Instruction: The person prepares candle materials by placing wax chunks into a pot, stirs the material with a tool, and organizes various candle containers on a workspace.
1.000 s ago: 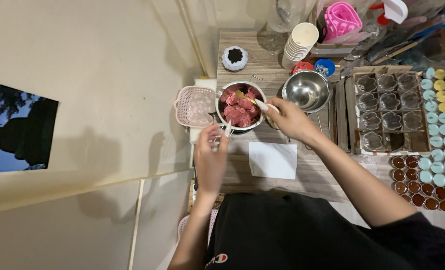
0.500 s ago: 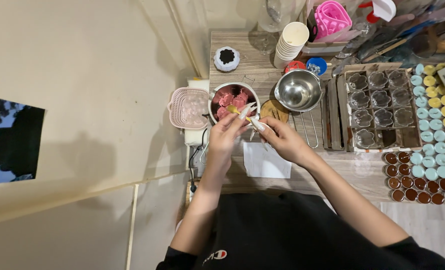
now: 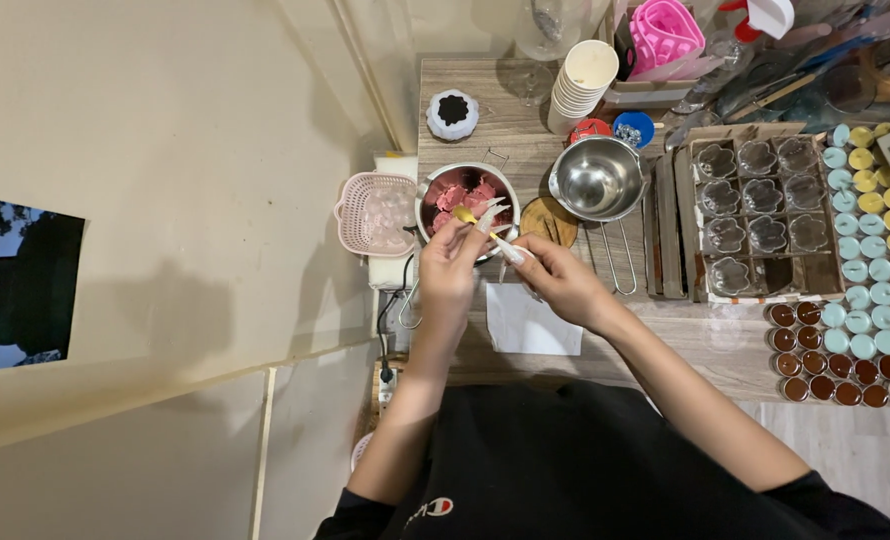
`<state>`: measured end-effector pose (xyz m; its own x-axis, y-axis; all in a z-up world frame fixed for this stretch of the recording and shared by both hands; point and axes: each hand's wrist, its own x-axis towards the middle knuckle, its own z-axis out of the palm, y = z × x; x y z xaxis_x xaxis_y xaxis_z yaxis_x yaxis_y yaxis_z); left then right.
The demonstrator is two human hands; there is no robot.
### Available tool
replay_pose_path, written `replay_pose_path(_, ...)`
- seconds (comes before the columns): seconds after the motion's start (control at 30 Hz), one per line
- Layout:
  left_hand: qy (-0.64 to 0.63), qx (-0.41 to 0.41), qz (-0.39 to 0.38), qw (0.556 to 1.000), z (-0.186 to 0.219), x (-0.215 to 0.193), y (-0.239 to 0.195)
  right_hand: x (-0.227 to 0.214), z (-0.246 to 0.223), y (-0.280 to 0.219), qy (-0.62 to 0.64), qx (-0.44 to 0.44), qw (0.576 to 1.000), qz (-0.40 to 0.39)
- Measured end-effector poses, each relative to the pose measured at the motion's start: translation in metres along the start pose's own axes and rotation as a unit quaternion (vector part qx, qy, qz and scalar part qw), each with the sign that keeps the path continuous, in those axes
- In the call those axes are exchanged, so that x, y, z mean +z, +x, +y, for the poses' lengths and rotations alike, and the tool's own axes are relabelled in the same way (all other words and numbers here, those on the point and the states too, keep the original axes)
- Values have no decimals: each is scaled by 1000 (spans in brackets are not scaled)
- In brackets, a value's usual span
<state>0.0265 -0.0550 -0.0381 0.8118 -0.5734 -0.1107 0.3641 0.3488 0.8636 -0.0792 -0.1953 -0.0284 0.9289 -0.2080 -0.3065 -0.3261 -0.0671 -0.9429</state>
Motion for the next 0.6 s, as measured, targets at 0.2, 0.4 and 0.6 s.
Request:
replay_pose_path(0.2, 16, 59, 14, 998, -10, -3, 1, 3, -2, 1, 1, 20, 1000, -9)
replay_pose_path(0.4, 78, 67, 17, 995, -11, -5, 2, 3, -1, 2, -54, -37, 998, -6)
replay_pose_path(0.6, 176, 94, 32, 979, 3, 3, 2, 5, -1, 2, -78, -27, 996, 15)
